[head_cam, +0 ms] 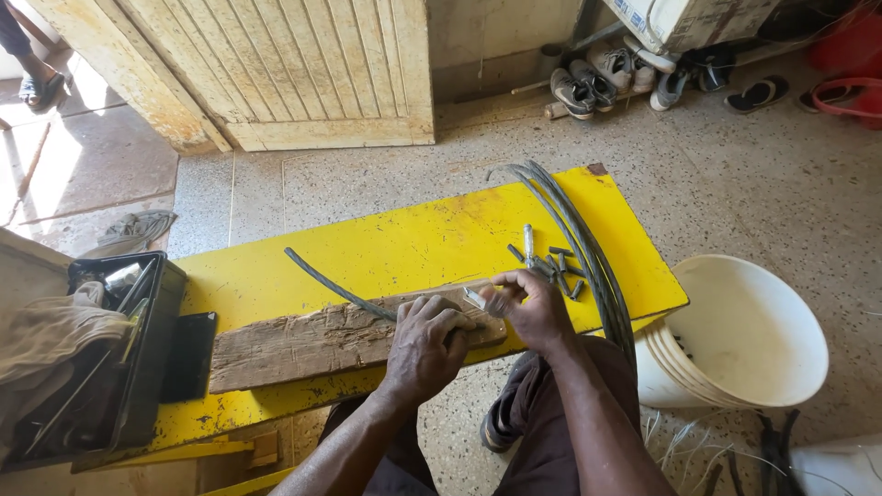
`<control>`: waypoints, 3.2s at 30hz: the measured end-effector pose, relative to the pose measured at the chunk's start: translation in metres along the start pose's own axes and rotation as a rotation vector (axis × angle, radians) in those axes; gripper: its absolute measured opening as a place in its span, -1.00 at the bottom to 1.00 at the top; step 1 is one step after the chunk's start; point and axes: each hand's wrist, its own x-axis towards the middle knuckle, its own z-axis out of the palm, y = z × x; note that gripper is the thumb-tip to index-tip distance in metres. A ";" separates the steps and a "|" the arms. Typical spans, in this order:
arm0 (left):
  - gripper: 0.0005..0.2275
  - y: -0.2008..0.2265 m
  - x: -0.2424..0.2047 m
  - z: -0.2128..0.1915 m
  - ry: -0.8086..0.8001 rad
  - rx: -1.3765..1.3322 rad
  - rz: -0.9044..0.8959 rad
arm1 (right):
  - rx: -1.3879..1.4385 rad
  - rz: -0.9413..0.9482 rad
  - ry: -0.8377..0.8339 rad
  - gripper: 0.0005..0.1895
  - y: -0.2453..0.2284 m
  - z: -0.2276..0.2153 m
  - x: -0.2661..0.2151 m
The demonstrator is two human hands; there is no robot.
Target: The person sits on the floor and uses a knife to strip the black insulation from a long cable. They hold the cable against a wooden block on a yellow table, cut the insulation, and remove the pieces by hand.
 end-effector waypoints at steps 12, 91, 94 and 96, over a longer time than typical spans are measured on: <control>-0.82 -0.001 -0.006 -0.007 -0.029 0.069 -0.052 | 0.404 0.382 0.131 -0.53 0.002 -0.006 -0.054; -0.84 -0.005 -0.011 -0.007 -0.111 0.158 0.036 | -0.630 -0.480 0.442 -0.79 -0.023 0.048 -0.106; -0.83 -0.006 -0.010 -0.005 -0.096 0.164 0.056 | -0.661 -0.484 0.427 -0.76 -0.025 0.048 -0.104; -0.83 -0.009 -0.012 -0.001 -0.059 0.160 0.094 | -0.618 -0.461 0.385 -0.77 -0.031 0.046 -0.103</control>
